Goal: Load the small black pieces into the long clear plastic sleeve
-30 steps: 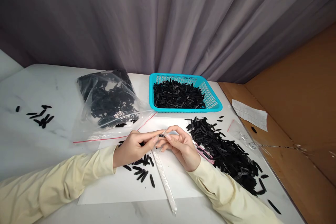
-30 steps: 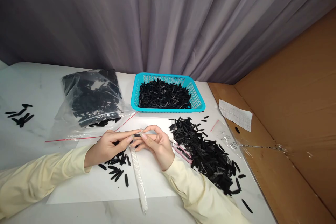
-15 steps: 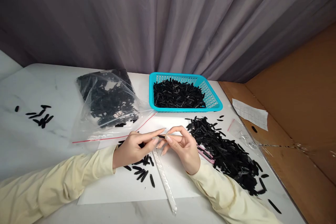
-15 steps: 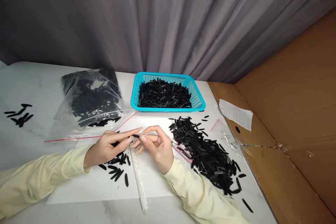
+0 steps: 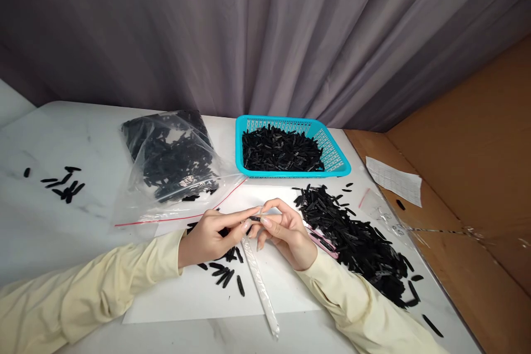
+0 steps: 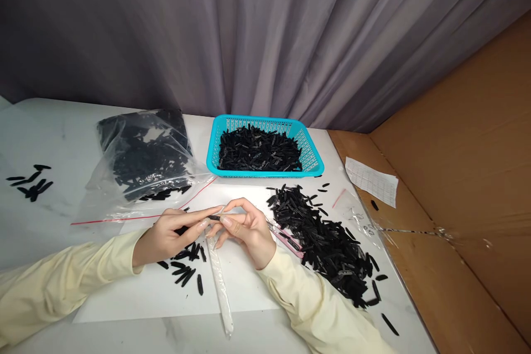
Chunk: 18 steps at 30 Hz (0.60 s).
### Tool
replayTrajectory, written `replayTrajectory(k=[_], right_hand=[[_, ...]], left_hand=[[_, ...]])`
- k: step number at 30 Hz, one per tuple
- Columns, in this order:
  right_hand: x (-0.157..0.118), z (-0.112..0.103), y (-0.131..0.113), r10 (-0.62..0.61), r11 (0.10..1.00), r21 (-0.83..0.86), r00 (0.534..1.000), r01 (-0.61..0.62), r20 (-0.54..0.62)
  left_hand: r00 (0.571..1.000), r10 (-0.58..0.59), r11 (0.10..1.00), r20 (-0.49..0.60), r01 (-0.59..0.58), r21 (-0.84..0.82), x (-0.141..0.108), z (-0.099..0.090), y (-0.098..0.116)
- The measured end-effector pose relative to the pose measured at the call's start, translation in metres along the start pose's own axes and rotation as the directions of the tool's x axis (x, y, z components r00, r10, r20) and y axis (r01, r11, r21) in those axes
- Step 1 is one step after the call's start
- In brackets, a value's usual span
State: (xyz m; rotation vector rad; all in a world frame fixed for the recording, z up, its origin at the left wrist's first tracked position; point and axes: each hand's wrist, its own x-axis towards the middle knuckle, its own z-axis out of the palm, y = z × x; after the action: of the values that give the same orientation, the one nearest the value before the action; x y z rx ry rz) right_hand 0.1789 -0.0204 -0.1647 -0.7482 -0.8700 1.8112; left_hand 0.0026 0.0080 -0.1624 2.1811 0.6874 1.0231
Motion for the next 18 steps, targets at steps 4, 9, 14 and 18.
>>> replayTrajectory(k=[4,9,14,18], right_hand=[[0.0006,-0.0001,-0.0004,-0.001,1.000,0.008,1.000,0.001,0.019],[0.0012,-0.0003,-0.0003,-0.006,1.000,0.018,1.000,0.006,0.028],[0.0010,-0.0008,0.0001,0.000,1.000,-0.004,1.000,0.000,0.019],[0.0004,-0.0016,0.0013,-0.005,1.000,-0.010,1.000,0.005,0.012]], left_hand=[[0.998,0.057,0.998,-0.022,-0.058,-0.025,-0.0003,0.0008,-0.0006],[0.996,0.086,0.996,-0.038,-0.087,-0.025,-0.0016,0.0014,-0.0025],[0.995,0.090,0.996,-0.041,-0.090,-0.016,-0.0024,0.0016,-0.0030],[0.995,0.090,0.996,-0.052,-0.091,-0.022,-0.0021,0.0019,-0.0025]])
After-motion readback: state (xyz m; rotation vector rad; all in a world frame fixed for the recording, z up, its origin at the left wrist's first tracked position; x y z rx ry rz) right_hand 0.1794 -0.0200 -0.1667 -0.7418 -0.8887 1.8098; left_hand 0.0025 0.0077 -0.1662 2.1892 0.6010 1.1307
